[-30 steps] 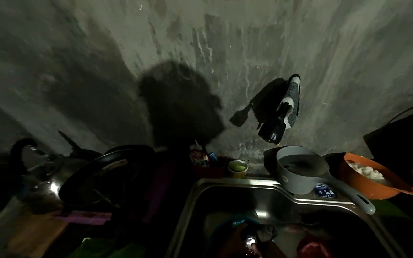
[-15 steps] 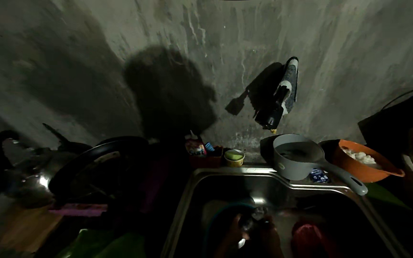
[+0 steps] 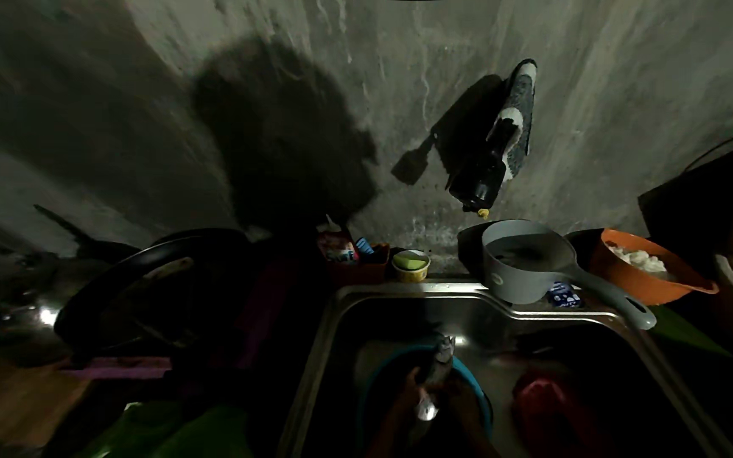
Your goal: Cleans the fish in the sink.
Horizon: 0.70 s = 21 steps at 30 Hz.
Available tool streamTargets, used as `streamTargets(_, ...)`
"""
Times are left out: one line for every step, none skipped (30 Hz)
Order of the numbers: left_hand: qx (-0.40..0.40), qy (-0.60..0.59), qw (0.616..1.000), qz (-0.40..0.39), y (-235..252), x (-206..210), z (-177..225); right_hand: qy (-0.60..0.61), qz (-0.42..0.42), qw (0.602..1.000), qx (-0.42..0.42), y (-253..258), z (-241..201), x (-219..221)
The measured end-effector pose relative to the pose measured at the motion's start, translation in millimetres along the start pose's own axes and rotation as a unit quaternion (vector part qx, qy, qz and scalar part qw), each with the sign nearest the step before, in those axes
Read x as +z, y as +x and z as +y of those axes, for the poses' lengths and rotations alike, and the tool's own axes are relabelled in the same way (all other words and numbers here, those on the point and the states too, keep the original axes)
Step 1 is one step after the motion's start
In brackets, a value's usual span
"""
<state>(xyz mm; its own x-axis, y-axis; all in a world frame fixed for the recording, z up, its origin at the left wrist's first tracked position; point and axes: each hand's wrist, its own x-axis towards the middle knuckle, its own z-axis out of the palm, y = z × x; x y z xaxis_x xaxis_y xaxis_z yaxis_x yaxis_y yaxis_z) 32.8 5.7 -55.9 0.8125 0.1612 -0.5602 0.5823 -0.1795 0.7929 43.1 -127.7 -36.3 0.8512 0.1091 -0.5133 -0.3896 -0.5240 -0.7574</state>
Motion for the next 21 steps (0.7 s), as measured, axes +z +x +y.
streamTargets(-0.002, -0.026, 1.0, -0.001, -3.6, -2.7, 6.6, 0.047, 0.02, 0.998, -0.034, -4.4, 0.3, 3.5)
streamTargets(-0.008, -0.052, 0.999, 0.001, -7.5, -4.7, 13.0, 0.072, 0.029, 0.994, -0.075, -8.6, 3.3, 7.7)
streamTargets(-0.011, -0.075, 0.997, 0.008, -10.9, -6.8, 18.6, 0.084, 0.023, 0.99, -0.106, -11.1, 6.9, 11.8)
streamTargets(-0.008, -0.096, 0.995, 0.018, -11.8, -8.3, 22.0, 0.092, 0.007, 0.987, -0.132, -11.9, 10.0, 14.9)
streamTargets(0.001, -0.111, 0.993, 0.026, -11.3, -9.3, 23.1, 0.088, -0.012, 0.984, -0.155, -11.1, 11.9, 16.0)
streamTargets(0.011, -0.121, 0.992, 0.026, -10.9, -11.3, 23.6, 0.072, -0.025, 0.982, -0.172, -9.0, 11.5, 15.7)
streamTargets(0.02, -0.13, 0.991, 0.025, -11.1, -12.6, 24.9, 0.047, -0.037, 0.983, -0.176, -6.3, 7.2, 12.9)
streamTargets(0.031, -0.139, 0.989, 0.025, -12.2, -12.9, 26.1, 0.029, -0.051, 0.984, -0.167, -4.8, -1.1, 8.3)
streamTargets(0.043, -0.149, 0.988, 0.026, -13.9, -12.8, 27.1, 0.019, -0.06, 0.986, -0.155, -3.0, -8.5, 5.1)
streamTargets(0.049, -0.154, 0.986, 0.026, -15.2, -13.4, 28.9, 0.01, -0.065, 0.988, -0.143, -2.3, -14.5, 3.3)
streamTargets(0.044, -0.152, 0.987, 0.025, -16.2, -14.6, 30.7, 0.011, -0.064, 0.988, -0.138, -3.5, -18.4, 2.9)
streamTargets(0.041, -0.15, 0.987, 0.026, -16.9, -15.6, 32.5, 0.017, -0.057, 0.988, -0.143, -6.4, -20.3, 3.1)
streamTargets(0.044, -0.152, 0.987, 0.028, -17.1, -15.9, 34.2, 0.019, -0.046, 0.987, -0.154, -10.5, -21.3, 3.6)
streamTargets(0.046, -0.153, 0.987, 0.028, -17.0, -16.5, 34.3, 0.016, -0.039, 0.987, -0.158, -15.7, -22.1, 4.6)
streamTargets(0.046, -0.152, 0.987, 0.028, -15.3, -17.3, 32.3, 0.01, -0.035, 0.987, -0.154, -21.5, -23.6, 5.4)
streamTargets(0.043, -0.154, 0.987, 0.031, -12.7, -17.8, 29.3, -0.001, -0.037, 0.989, -0.142, -26.4, -25.1, 6.3)
streamTargets(0.041, -0.159, 0.986, 0.033, -10.0, -19.1, 26.4, -0.014, -0.037, 0.99, -0.132, -30.9, -27.4, 7.4)
streamTargets(0.035, -0.167, 0.985, 0.036, -7.5, -20.6, 24.0, -0.023, -0.038, 0.991, -0.127, -34.5, -29.7, 8.2)
streamTargets(0.025, -0.172, 0.984, 0.041, -5.1, -21.1, 21.1, -0.028, -0.032, 0.991, -0.129, -38.2, -30.5, 9.2)
streamTargets(0.016, -0.17, 0.984, 0.045, -3.6, -21.1, 18.6, -0.034, -0.016, 0.99, -0.137, -41.3, -29.5, 11.4)
streamTargets(0.012, -0.165, 0.985, 0.045, -3.5, -21.5, 18.4, -0.038, 0.006, 0.988, -0.147, -43.0, -28.5, 14.6)
